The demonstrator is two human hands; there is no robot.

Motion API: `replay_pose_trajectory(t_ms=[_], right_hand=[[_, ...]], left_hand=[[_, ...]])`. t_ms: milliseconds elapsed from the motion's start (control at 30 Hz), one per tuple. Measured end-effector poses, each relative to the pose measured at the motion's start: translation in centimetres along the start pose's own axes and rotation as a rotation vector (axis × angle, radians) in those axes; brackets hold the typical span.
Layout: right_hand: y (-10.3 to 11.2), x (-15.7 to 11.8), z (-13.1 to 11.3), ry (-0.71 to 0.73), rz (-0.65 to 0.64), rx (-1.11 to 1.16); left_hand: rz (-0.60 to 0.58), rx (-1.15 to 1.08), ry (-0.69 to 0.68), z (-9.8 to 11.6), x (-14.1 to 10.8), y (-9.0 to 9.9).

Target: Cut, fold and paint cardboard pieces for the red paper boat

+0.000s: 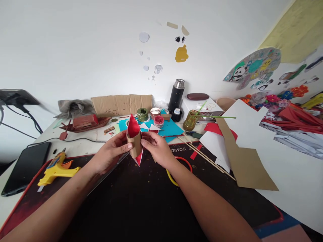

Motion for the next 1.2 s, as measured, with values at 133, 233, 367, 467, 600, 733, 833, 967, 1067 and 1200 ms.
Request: replay_pose_trajectory(t_ms=[133, 233, 367, 467, 600, 733, 833, 967, 1067, 1200], right_hand=[[0.0, 0.0, -0.1, 0.013, 0.0, -0.001], [0.1, 0.0, 0.3, 0.013, 0.005, 0.014], [0.1, 0.0, 1.1, -0.017, 0.011, 0.036], [0.1, 0.0, 1.2, -0.011, 0.002, 0.006], [0.1, 0.1, 1.0, 0.005, -0.01, -0.044], [0.1, 0.0, 0.9, 0.001, -0.03, -0.07], [0.1, -0.2, 0.9, -0.018, -0.04, -0.095], [-0.3, -0.3, 0.6, -0.019, -0.081, -0.113], [-0.3, -0.3, 0.5, -0.011, -0.085, -0.125], [-0.3, -0.2, 0.7, -0.006, -0.071, -0.133]], left_hand=[[0.056, -0.034, 0.025, -0.2, 0.0, 0.1], [0.079, -0.058, 0.048, -0.2, 0.0, 0.1], [0.083, -0.085, 0.048, 0.0, 0.0, 0.2], [0.093, -0.1, 0.045, 0.0, 0.1, 0.4], [0.082, -0.118, 0.071, -0.5, 0.2, 0.4], [0.055, -0.146, 0.085, -0.8, 0.3, 0.2], [0.061, -0.16, 0.092, -0.8, 0.3, 0.4], [0.086, -0.159, 0.123, -0.9, 0.2, 0.5], [0.085, -0.164, 0.137, -0.8, 0.0, 0.3], [0.097, -0.162, 0.108, -0.5, -0.2, 0.1]])
Point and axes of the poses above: each hand's wrist, its own x-axis towards the middle knuckle, its own y-axis out of the back of the hand, z = x × y, the point moved 10 cm from there along x, towards the middle knuckle, and after that the axes turned 11 degrees about y, right-handed, at the moved point
